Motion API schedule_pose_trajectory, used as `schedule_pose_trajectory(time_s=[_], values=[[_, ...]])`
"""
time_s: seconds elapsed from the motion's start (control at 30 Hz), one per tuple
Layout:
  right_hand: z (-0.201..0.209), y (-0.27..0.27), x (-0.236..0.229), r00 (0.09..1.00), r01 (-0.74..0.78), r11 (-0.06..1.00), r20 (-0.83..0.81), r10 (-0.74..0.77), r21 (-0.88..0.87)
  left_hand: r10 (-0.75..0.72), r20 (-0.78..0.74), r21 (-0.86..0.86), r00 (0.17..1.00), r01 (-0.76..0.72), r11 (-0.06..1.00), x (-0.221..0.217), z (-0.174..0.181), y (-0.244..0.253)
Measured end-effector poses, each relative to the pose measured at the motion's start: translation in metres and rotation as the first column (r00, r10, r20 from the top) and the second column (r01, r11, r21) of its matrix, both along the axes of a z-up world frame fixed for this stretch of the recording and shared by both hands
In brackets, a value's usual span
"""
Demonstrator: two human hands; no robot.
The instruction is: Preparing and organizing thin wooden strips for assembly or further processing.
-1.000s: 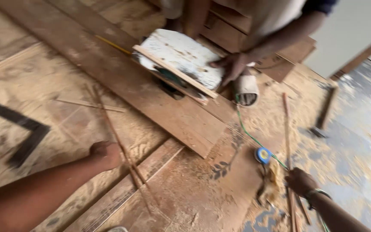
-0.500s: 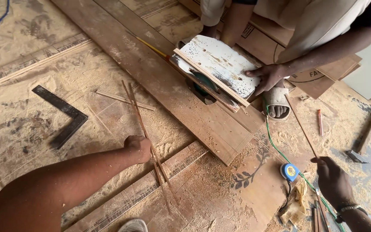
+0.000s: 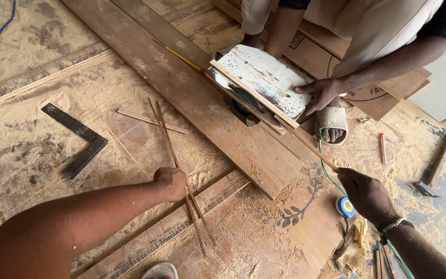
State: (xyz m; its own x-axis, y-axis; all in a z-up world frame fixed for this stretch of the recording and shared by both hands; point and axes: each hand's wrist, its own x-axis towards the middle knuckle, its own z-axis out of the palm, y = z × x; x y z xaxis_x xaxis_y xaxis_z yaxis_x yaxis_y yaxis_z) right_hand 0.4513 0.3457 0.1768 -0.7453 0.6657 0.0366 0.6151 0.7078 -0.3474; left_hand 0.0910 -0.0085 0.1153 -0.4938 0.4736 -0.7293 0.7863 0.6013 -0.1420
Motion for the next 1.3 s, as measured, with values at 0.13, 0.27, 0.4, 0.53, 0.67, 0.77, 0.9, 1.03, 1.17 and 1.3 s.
schedule_pose_trajectory(time_s=[0.13,0.27,0.4,0.53,0.67,0.77,0.9,1.03,1.17,1.3], values=[[0.003,0.007,-0.008,0.989,0.063,0.998,0.133,-0.060,-0.017,-0.037,-0.002,0.014,0.999,0.037,0.999,-0.007,-0.026,-0.007],[0.009,0.006,-0.021,0.995,-0.007,0.999,0.096,0.010,-0.031,-0.056,-0.016,0.047,0.998,0.056,0.997,-0.007,-0.034,-0.009],[0.026,-0.017,-0.045,0.985,0.091,0.994,0.150,-0.080,-0.067,-0.019,0.027,0.063,0.999,0.017,0.998,-0.002,-0.025,-0.008],[0.021,-0.019,-0.056,1.000,0.003,1.000,0.010,-0.003,0.008,-0.031,0.049,0.056,0.998,0.028,0.998,0.008,0.003,-0.010],[0.025,-0.022,-0.068,0.998,-0.052,0.997,-0.030,0.054,0.064,-0.070,0.033,0.100,0.997,0.067,0.993,0.000,-0.024,-0.016],[0.034,-0.026,-0.078,1.000,-0.024,0.999,0.008,0.024,0.045,-0.077,0.028,0.077,0.997,0.074,0.994,0.000,-0.016,-0.020],[0.026,-0.022,-0.092,0.999,-0.033,0.999,0.037,0.033,-0.006,-0.071,0.045,0.082,0.996,0.068,0.994,-0.002,-0.020,-0.023],[0.022,-0.021,-0.110,0.986,-0.156,0.988,-0.054,0.156,0.016,0.075,0.154,0.131,0.985,-0.095,0.987,0.021,0.003,-0.007],[0.024,-0.017,-0.123,0.996,-0.083,0.997,0.040,0.083,0.000,-0.064,0.425,0.285,0.903,-0.066,0.956,0.065,-0.008,0.053],[0.014,-0.009,-0.129,0.993,-0.116,0.992,0.008,0.116,-0.042,-0.330,0.624,0.544,0.709,-0.092,0.834,0.135,-0.049,0.136]])
